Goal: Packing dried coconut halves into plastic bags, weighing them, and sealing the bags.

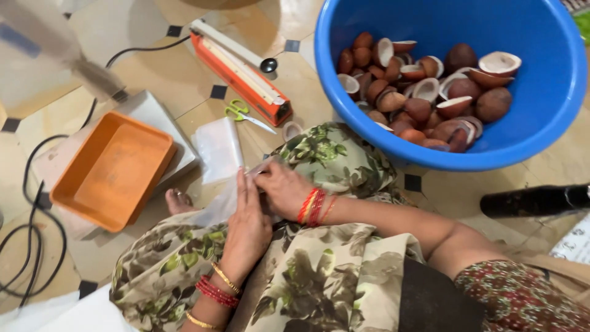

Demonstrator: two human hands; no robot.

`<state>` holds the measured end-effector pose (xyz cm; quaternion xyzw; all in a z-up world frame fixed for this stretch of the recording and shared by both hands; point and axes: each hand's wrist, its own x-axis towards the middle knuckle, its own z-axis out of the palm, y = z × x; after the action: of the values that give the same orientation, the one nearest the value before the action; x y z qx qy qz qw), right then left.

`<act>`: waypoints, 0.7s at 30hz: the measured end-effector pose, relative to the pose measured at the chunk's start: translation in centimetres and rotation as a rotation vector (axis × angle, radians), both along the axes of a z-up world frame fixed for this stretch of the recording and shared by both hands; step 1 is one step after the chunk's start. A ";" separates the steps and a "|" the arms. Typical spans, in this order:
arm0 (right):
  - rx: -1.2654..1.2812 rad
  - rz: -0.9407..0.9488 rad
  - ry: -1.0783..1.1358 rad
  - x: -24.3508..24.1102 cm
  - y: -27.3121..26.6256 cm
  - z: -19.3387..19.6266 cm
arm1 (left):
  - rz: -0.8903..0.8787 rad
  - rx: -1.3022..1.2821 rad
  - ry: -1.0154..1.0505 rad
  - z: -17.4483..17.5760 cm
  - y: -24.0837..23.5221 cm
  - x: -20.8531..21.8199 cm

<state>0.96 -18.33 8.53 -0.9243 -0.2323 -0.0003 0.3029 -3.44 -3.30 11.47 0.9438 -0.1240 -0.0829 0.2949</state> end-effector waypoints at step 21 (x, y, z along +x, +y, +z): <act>0.036 0.242 0.168 4.0 1.2 -11.2 | -0.139 -0.088 -0.192 -2.4 -1.8 -0.1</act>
<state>4.97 -17.16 -2.69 -0.8806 -0.3160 0.1096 0.3356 -3.55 -5.05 9.07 0.9227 -0.2201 -0.0071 0.3163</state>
